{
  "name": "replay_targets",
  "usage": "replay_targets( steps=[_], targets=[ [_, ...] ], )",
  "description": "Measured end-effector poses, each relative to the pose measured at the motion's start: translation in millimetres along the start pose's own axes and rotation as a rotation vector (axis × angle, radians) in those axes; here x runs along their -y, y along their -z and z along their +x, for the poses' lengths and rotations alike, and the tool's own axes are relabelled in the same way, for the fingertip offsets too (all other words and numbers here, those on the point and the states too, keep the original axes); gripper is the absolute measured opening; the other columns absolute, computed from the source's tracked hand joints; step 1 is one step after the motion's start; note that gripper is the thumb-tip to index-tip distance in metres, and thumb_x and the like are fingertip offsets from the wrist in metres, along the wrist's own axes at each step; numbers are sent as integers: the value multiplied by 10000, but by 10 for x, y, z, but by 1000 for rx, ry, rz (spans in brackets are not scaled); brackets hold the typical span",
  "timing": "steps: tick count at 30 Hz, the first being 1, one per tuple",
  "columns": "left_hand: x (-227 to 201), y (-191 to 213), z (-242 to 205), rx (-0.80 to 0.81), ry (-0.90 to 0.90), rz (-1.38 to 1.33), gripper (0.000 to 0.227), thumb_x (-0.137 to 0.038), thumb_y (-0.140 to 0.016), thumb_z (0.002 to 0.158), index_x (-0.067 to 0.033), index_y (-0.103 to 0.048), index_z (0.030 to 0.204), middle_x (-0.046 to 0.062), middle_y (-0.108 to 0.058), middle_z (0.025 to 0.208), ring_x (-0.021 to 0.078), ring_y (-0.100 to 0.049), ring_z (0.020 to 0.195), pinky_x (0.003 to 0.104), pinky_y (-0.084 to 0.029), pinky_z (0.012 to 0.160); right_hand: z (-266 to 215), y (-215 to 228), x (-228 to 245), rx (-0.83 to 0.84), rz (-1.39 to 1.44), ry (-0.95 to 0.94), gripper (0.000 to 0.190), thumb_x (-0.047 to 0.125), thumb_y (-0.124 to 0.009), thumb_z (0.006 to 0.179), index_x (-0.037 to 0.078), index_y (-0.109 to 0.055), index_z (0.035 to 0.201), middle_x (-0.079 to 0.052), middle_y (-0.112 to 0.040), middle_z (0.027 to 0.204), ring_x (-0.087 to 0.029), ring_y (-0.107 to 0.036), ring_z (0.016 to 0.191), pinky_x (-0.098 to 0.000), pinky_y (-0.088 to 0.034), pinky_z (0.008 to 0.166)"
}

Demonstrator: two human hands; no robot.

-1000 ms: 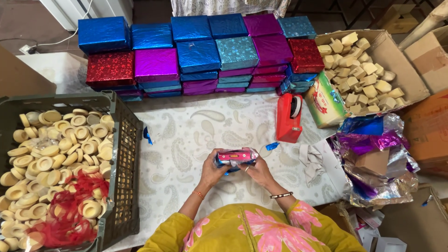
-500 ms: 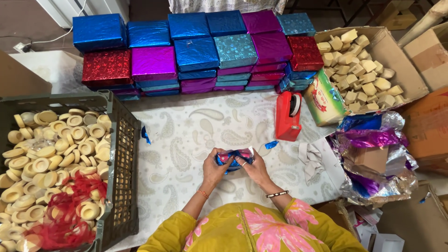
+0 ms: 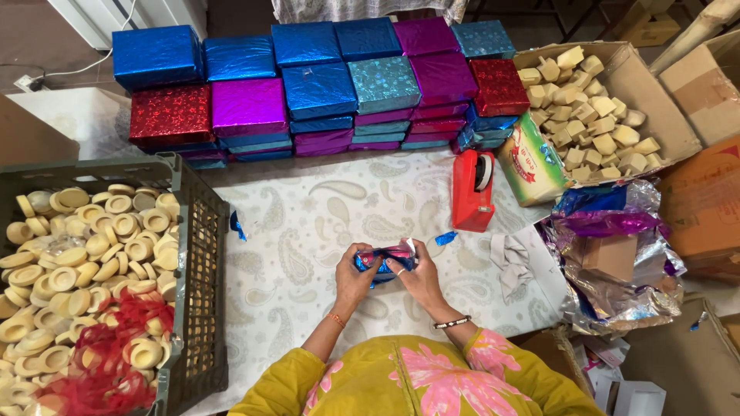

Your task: The person wraps a small box in blue foil and secures it with tape, then wraps a second pink and white box in blue foil.

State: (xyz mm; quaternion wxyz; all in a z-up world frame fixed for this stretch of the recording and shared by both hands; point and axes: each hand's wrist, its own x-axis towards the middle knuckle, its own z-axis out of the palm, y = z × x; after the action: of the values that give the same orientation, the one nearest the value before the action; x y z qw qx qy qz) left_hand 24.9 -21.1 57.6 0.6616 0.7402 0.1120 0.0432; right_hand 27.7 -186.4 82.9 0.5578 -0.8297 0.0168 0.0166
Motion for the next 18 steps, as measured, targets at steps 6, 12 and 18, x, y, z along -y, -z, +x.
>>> replay_targets(
  steps=[6, 12, 18],
  targets=[
    [19, -36, -9, -39, -6, 8, 264, -182, -840, 773, -76, -687, 960, 56, -757, 937, 149, -707, 855, 292, -551, 787, -135, 132, -118, -46, 122, 192, 677, 249, -807, 844, 7, -473, 1381, -129, -601, 1301, -220, -605, 1224, -369, -547, 994],
    [30, -49, -15, -65, 2, 39, 293, -225, -847, 764, -81, -680, 957, 62, -756, 901, 162, -709, 816, 307, -553, 759, -179, 182, -229, -85, 96, 101, 507, 229, -769, 880, 21, -556, 1291, -120, -641, 1294, -210, -618, 1217, -377, -510, 1010],
    [45, -41, -17, -64, 29, 82, 302, -241, -848, 774, -74, -669, 951, 79, -744, 840, 164, -689, 754, 321, -547, 705, -219, 115, -131, -154, 60, 130, 346, 168, -774, 861, 35, -612, 1136, -85, -670, 1157, -204, -657, 1077, -360, -528, 965]
  ],
)
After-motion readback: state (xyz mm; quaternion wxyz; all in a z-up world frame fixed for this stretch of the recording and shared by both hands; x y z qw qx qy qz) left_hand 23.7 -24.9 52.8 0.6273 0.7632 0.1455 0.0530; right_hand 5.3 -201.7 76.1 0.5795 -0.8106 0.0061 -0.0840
